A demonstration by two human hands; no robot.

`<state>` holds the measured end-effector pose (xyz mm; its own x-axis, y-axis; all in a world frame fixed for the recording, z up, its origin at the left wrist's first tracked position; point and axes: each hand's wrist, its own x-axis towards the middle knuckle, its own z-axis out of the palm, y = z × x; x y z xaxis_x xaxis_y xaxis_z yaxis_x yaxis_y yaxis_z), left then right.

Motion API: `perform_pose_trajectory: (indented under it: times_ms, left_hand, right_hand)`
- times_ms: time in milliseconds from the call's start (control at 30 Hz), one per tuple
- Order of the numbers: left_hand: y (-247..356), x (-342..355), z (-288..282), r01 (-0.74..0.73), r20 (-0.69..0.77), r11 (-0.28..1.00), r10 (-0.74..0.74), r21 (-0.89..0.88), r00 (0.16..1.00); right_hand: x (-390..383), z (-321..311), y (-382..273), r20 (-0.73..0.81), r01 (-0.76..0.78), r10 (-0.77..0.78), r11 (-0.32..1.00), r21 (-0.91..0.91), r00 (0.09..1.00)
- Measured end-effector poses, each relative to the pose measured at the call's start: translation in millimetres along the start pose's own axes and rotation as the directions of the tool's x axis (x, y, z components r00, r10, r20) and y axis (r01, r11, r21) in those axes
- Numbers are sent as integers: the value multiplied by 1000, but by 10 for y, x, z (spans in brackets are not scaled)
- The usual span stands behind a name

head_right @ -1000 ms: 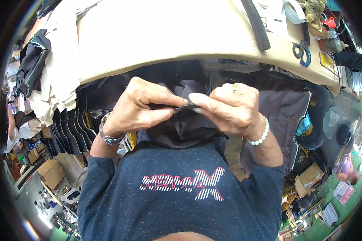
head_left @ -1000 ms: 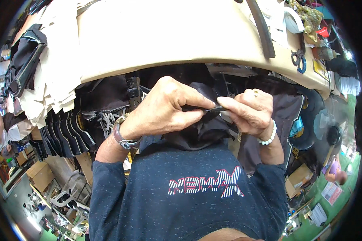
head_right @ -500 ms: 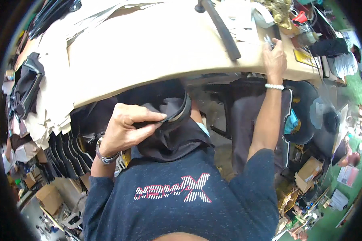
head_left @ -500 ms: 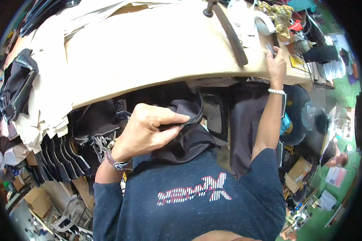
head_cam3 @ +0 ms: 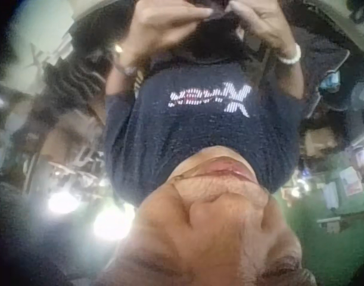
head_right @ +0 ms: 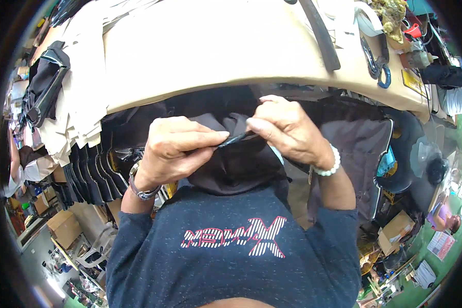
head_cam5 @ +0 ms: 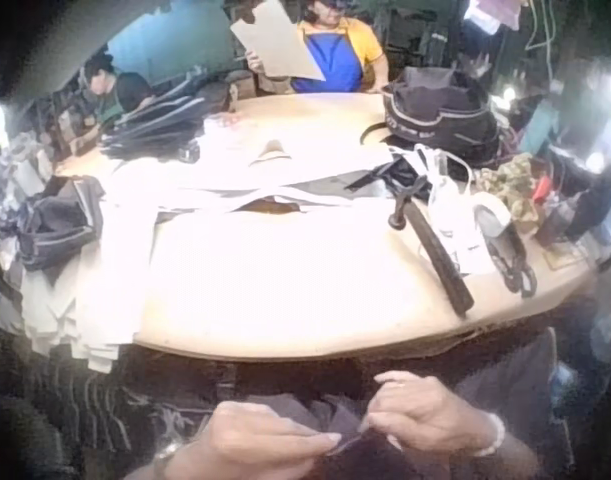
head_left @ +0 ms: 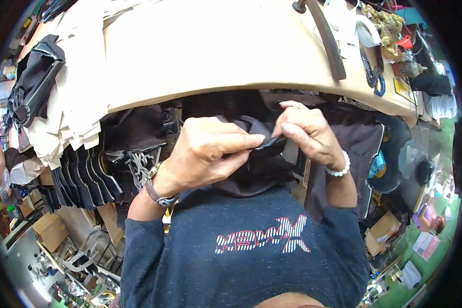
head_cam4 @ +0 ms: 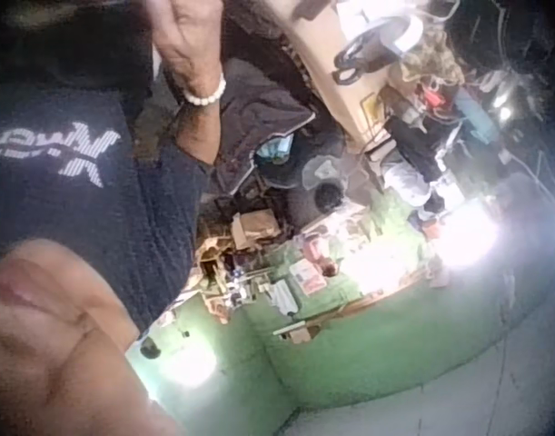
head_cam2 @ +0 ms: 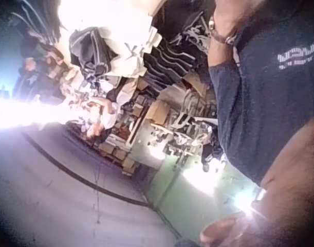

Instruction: The person works on a dark shoe, repeatedly folding and pressing the upper material against the sole. They use a hammer to tap the shoe's edge and later apply glue from a bottle along the sole's perimeter.

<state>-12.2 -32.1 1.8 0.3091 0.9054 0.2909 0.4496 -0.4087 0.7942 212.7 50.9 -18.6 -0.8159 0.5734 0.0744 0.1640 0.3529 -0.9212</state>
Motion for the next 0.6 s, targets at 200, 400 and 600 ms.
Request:
perform_pose_trajectory:
  times_ms: [200,400,600]
  left_hand:
    - [91,-140,-10,359,47,842,-373,-403,927]
    - [129,-120,-10,319,29,899,-326,-299,945]
    - [46,-109,3,74,-65,990,-82,-119,994]
  right_hand:
    - [-61,-94,-191,22,-158,156,979,131,987]
    - [-12,13,-176,79,-174,159,950,258,984]
    - [-9,46,-102,115,-164,132,922,351,985]
